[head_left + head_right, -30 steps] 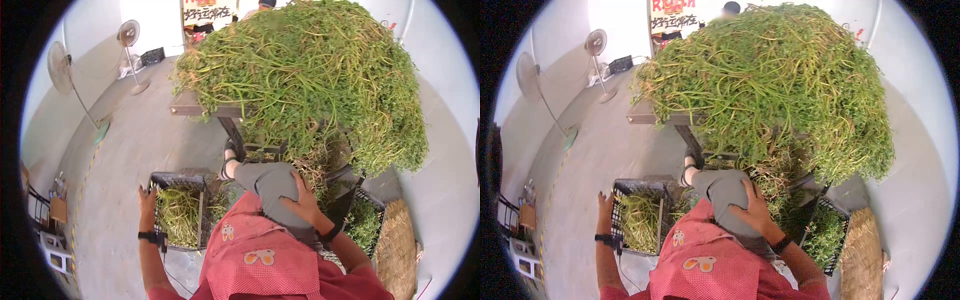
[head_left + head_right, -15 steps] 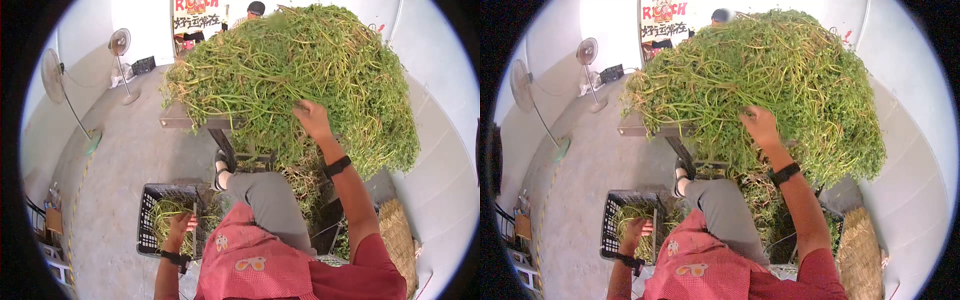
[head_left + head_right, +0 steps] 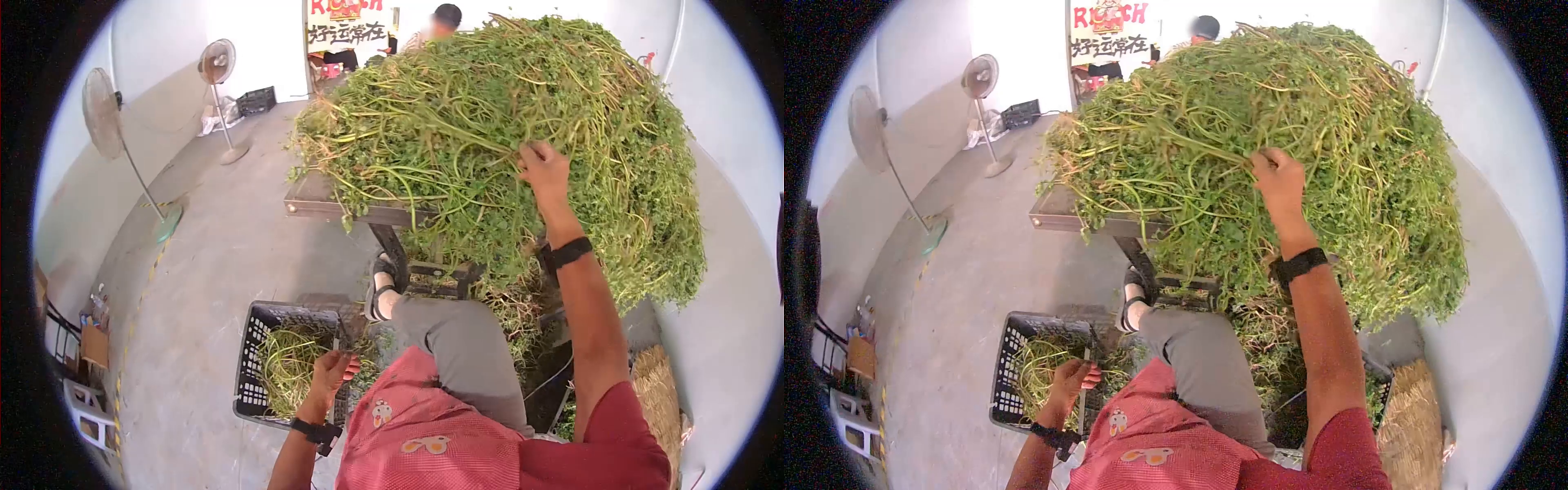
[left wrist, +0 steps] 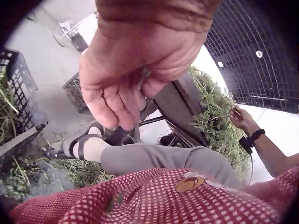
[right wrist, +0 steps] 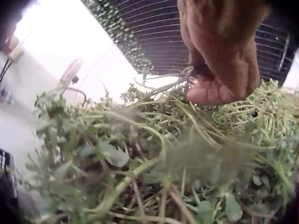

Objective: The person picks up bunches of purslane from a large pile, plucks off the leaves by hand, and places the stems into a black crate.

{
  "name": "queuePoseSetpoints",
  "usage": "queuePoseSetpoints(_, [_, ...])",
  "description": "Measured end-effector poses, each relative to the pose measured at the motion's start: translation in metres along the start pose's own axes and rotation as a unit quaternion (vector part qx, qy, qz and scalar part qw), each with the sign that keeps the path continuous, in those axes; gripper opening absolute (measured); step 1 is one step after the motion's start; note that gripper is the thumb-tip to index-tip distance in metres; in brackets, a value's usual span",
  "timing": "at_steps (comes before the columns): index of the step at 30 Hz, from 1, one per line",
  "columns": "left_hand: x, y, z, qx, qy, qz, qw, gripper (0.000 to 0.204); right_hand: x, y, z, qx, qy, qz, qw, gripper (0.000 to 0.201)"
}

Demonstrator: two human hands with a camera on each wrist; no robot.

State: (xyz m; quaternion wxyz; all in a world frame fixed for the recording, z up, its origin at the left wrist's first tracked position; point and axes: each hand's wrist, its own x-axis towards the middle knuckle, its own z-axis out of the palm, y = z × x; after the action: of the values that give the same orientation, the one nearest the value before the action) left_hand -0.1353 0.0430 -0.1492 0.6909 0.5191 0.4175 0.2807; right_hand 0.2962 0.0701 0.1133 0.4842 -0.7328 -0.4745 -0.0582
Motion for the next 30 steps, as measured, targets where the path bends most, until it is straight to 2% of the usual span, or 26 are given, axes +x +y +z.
queuePoseSetpoints(1, [0.000,0.000,0.003,-0.014,0.008,-0.002,1.000,0.034,-0.005,0.002,-0.003,0.151,0.040,0.050,0.986,0.029])
queuePoseSetpoints(2, [0.002,0.000,0.006,-0.027,0.015,-0.003,1.000,0.033,-0.010,0.005,-0.009,0.299,0.083,0.096,0.946,0.032])
queuePoseSetpoints(4, [0.007,-0.001,0.011,-0.007,0.007,-0.009,1.000,0.031,-0.013,0.006,-0.027,0.334,0.074,0.104,0.934,0.036])
queuePoseSetpoints(6, [0.005,0.003,0.015,-0.013,0.005,-0.027,1.000,0.028,-0.013,0.011,-0.040,0.453,0.061,0.147,0.877,0.036])
queuePoseSetpoints(7, [0.001,0.008,0.020,-0.016,0.008,-0.016,1.000,0.026,-0.010,0.020,-0.044,0.483,0.068,0.158,0.859,0.032])
queuePoseSetpoints(8, [-0.003,0.013,0.025,-0.015,0.007,-0.014,1.000,0.026,-0.012,0.026,-0.048,0.484,0.070,0.157,0.858,0.032])
queuePoseSetpoints(10, [-0.003,0.020,0.033,-0.007,0.015,-0.013,1.000,0.023,-0.016,0.038,-0.057,0.551,0.098,0.150,0.815,0.032])
queuePoseSetpoints(12, [-0.003,0.020,0.037,-0.011,-0.003,0.001,1.000,0.025,-0.027,0.049,-0.068,0.561,0.108,0.118,0.812,0.024])
queuePoseSetpoints(14, [-0.006,0.021,0.039,-0.009,-0.020,0.011,1.000,0.027,-0.039,0.058,-0.080,0.531,0.138,0.097,0.831,0.020])
queuePoseSetpoints(16, [-0.008,0.027,0.047,0.002,-0.029,0.055,0.998,0.019,-0.054,0.055,-0.097,0.526,0.144,0.113,0.830,0.014])
queuePoseSetpoints(17, [-0.009,0.029,0.050,0.004,-0.032,0.049,0.998,0.019,-0.062,0.055,-0.105,0.516,0.123,0.087,0.843,0.013])
queuePoseSetpoints(18, [-0.009,0.034,0.054,0.033,-0.046,0.100,0.993,0.018,-0.072,0.052,-0.113,0.506,0.100,0.061,0.855,0.011])
queuePoseSetpoints(19, [-0.009,0.038,0.058,0.060,-0.060,0.150,0.985,0.017,-0.084,0.045,-0.121,0.497,0.082,0.054,0.862,0.010])
queuePoseSetpoints(20, [-0.011,0.042,0.065,0.058,-0.063,0.142,0.986,0.017,-0.095,0.038,-0.127,0.493,0.082,0.061,0.864,0.010])
queuePoseSetpoints(22, [-0.019,0.060,0.080,0.098,-0.078,0.224,0.966,0.022,-0.114,0.025,-0.134,0.480,0.022,0.049,0.876,0.009])
queuePoseSetpoints(24, [-0.033,0.081,0.097,0.128,-0.074,0.242,0.959,0.017,-0.138,0.014,-0.134,0.478,-0.007,0.051,0.877,0.009])
queuePoseSetpoints(27, [-0.060,0.122,0.127,0.212,-0.030,0.355,0.910,0.011,-0.171,0.001,-0.120,0.418,-0.111,0.042,0.901,0.011])
queuePoseSetpoints(28, [-0.063,0.133,0.132,0.253,-0.012,0.408,0.877,0.012,-0.178,0.001,-0.113,0.423,-0.114,0.051,0.898,0.011])
queuePoseSetpoints(30, [-0.065,0.154,0.145,0.323,0.007,0.494,0.807,0.020,-0.195,-0.004,-0.099,0.424,-0.189,0.078,0.882,0.012])
